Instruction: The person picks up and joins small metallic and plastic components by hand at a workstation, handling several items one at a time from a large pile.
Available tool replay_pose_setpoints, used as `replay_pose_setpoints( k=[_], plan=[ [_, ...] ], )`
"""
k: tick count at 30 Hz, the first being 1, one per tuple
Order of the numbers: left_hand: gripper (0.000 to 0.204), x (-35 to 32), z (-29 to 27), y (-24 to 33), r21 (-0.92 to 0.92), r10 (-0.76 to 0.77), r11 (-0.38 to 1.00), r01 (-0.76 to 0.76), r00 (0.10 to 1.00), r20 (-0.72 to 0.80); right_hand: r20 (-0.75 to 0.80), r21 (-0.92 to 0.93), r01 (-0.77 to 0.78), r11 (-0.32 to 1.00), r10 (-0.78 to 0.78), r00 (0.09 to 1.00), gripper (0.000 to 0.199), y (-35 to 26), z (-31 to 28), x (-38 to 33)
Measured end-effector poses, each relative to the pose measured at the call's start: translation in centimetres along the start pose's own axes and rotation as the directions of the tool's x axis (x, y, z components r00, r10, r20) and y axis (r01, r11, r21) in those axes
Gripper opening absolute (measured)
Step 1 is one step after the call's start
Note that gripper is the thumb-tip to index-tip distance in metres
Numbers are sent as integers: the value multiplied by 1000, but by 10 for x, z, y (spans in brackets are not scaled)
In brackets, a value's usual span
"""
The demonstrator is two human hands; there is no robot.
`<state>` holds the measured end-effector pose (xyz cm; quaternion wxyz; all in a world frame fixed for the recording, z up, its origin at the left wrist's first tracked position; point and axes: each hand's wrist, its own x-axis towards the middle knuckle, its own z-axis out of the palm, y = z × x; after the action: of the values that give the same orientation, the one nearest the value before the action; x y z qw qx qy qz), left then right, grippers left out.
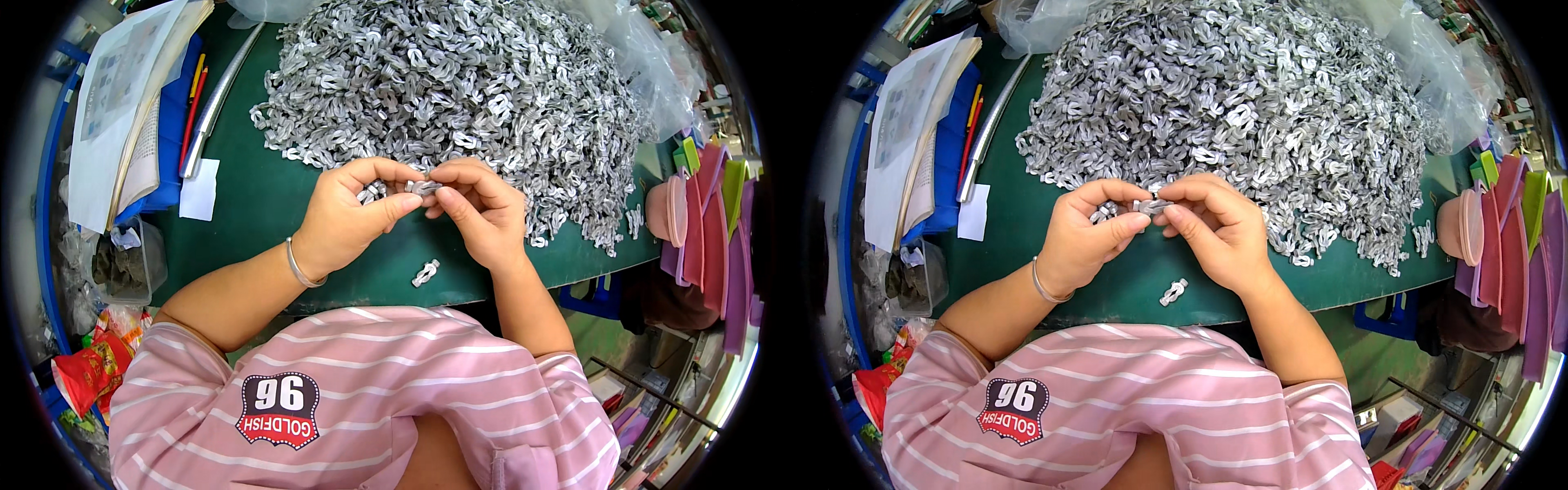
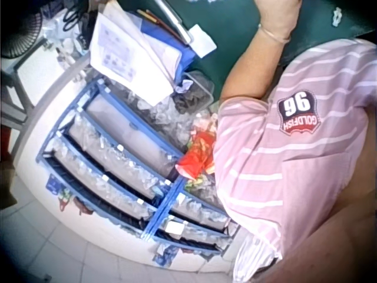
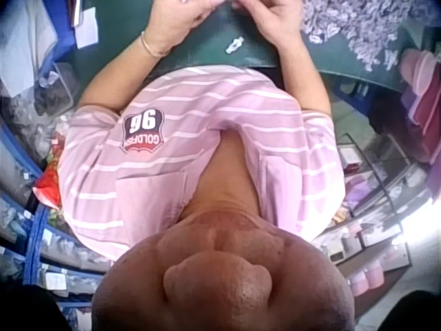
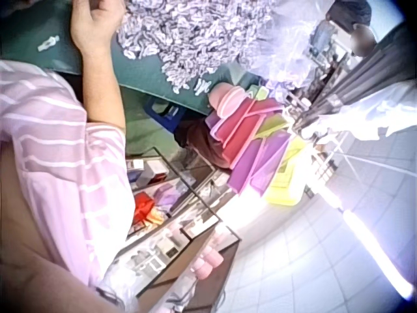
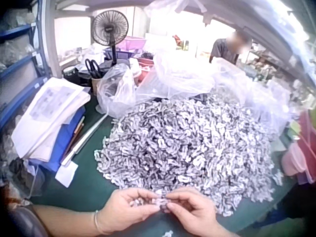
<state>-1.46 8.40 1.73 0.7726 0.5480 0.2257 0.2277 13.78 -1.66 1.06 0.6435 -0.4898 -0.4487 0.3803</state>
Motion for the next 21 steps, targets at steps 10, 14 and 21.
replay_pose_setpoints(
  k=[10,14,21],
  plan=[
    [15,0,-2,-4,279,383,869,-408,913,145,122,-90,115,989,-104,987,11,3,-10,1],
    [18,-3,3,0,-75,-110,991,110,994,-2,65,-192,299,935,-292,954,21,6,-5,1],
    [24,1,1,-3,-366,-303,869,335,942,143,25,-92,372,924,-371,928,38,6,9,-3]
  ],
)
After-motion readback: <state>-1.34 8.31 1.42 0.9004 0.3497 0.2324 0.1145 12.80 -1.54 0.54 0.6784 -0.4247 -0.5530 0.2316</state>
